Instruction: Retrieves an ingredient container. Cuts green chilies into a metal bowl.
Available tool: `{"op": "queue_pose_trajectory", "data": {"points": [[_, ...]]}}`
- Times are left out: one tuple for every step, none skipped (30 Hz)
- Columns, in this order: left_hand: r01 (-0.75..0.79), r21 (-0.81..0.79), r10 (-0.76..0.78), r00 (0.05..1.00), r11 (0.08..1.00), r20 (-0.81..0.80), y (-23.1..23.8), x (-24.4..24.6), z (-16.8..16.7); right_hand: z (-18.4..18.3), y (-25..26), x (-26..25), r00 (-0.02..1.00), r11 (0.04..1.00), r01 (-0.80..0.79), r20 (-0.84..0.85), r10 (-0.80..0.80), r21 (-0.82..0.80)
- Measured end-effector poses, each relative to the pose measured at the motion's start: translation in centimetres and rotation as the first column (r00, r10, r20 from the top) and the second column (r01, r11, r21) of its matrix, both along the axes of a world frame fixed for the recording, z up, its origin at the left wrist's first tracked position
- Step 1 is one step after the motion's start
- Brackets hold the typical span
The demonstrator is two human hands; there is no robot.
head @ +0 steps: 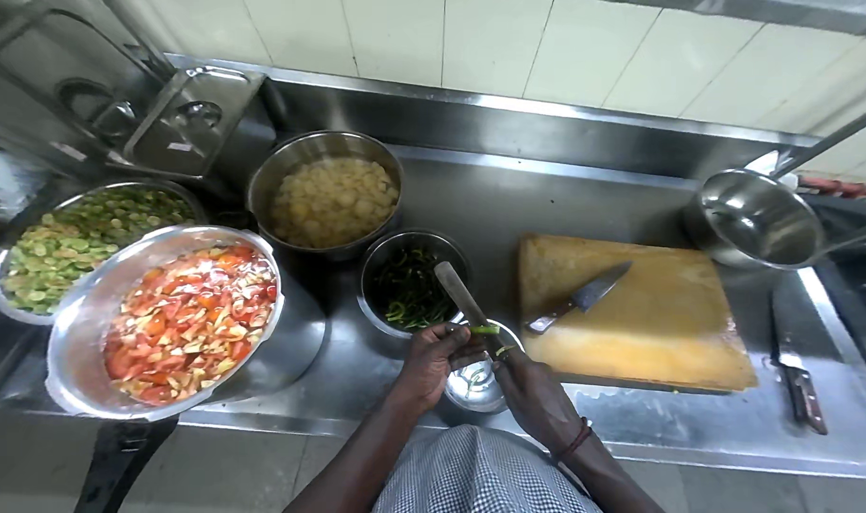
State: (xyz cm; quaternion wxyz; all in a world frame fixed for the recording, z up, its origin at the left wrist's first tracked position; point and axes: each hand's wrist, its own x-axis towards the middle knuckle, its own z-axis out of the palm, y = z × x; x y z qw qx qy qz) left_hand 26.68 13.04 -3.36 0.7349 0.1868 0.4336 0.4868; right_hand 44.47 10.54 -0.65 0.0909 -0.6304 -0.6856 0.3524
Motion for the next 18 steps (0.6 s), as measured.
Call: {"op": "queue_pose_trajectory", "data": {"points": [[0.000, 0.011, 0.000, 1.000, 1.000, -0.026, 0.0, 0.0, 0.0, 0.3, 0.1, -0.1, 0.999, 1.000, -0.016, 0.031, 0.017, -0.026], [0.008, 0.016, -0.007, 0.999, 1.000, -0.048, -0.1, -0.1, 0.1, 0.6, 0.2, -0.1, 0.998, 0.998, -0.032, 0.061, 0.035, -0.048], [0.025, 0.019, -0.024, 0.997, 0.999, -0.067, -0.1, -0.2, 0.1, 0.8, 0.2, 0.0, 0.995, 0.997, -0.047, 0.085, 0.053, -0.062], [0.041, 0.017, -0.040, 0.996, 0.999, -0.086, -0.1, -0.2, 0.1, 0.9, 0.3, 0.0, 0.992, 0.995, -0.064, 0.101, 0.071, -0.070], [0.056, 0.008, -0.055, 0.994, 0.998, -0.098, -0.1, -0.3, 0.2, 0.9, 0.3, 0.1, 0.991, 0.995, -0.076, 0.108, 0.083, -0.071], [0.066, -0.003, -0.066, 0.993, 0.998, -0.100, -0.1, -0.3, 0.2, 0.8, 0.3, 0.1, 0.989, 0.994, -0.087, 0.110, 0.094, -0.072], [0.078, -0.015, -0.079, 0.992, 0.997, -0.097, 0.0, -0.3, 0.2, 0.7, 0.4, 0.1, 0.988, 0.992, -0.098, 0.113, 0.107, -0.078], [0.092, -0.027, -0.094, 0.992, 0.995, -0.087, 0.0, -0.2, 0.2, 0.6, 0.5, 0.0, 0.987, 0.990, -0.107, 0.109, 0.117, -0.091], [0.109, -0.038, -0.112, 0.991, 0.993, -0.074, 0.0, 0.0, 0.2, 0.5, 0.6, -0.2, 0.987, 0.988, -0.115, 0.102, 0.126, -0.107], [0.120, -0.052, -0.122, 0.991, 0.991, -0.052, 0.0, 0.2, 0.1, 0.4, 0.5, -0.4, 0.987, 0.987, -0.117, 0.094, 0.127, -0.106], [0.126, -0.061, -0.128, 0.991, 0.990, -0.028, 0.0, 0.3, 0.0, 0.2, 0.5, -0.5, 0.989, 0.989, -0.112, 0.086, 0.120, -0.095], [0.129, -0.065, -0.130, 0.992, 0.989, -0.003, 0.0, 0.2, -0.1, 0.1, 0.4, -0.6, 0.991, 0.991, -0.103, 0.078, 0.109, -0.084], [0.130, -0.065, -0.128, 0.991, 0.989, 0.026, 0.0, 0.1, -0.2, 0.0, 0.4, -0.6, 0.994, 0.993, -0.086, 0.063, 0.091, -0.075], [0.133, -0.056, -0.130, 0.990, 0.990, 0.056, 0.0, 0.0, -0.3, -0.1, 0.3, -0.6, 0.997, 0.996, -0.065, 0.043, 0.068, -0.061], [0.138, -0.042, -0.134, 0.988, 0.990, 0.081, 0.0, -0.3, -0.4, -0.2, 0.3, -0.5, 0.999, 0.998, -0.036, 0.016, 0.037, -0.044], [0.134, -0.029, -0.131, 0.987, 0.991, 0.091, 0.0, -0.4, -0.6, -0.4, 0.2, -0.4, 1.000, 1.000, -0.002, -0.011, 0.002, -0.021], [0.129, -0.017, -0.127, 0.988, 0.992, 0.084, 0.0, -0.6, -0.7, -0.6, 0.2, -0.2, 0.999, 1.000, 0.026, -0.035, -0.026, 0.000], [0.122, -0.007, -0.122, 0.990, 0.992, 0.069, 0.0, -0.6, -0.8, -0.7, 0.3, 0.0, 0.998, 0.999, 0.043, -0.051, -0.042, 0.017]]}}
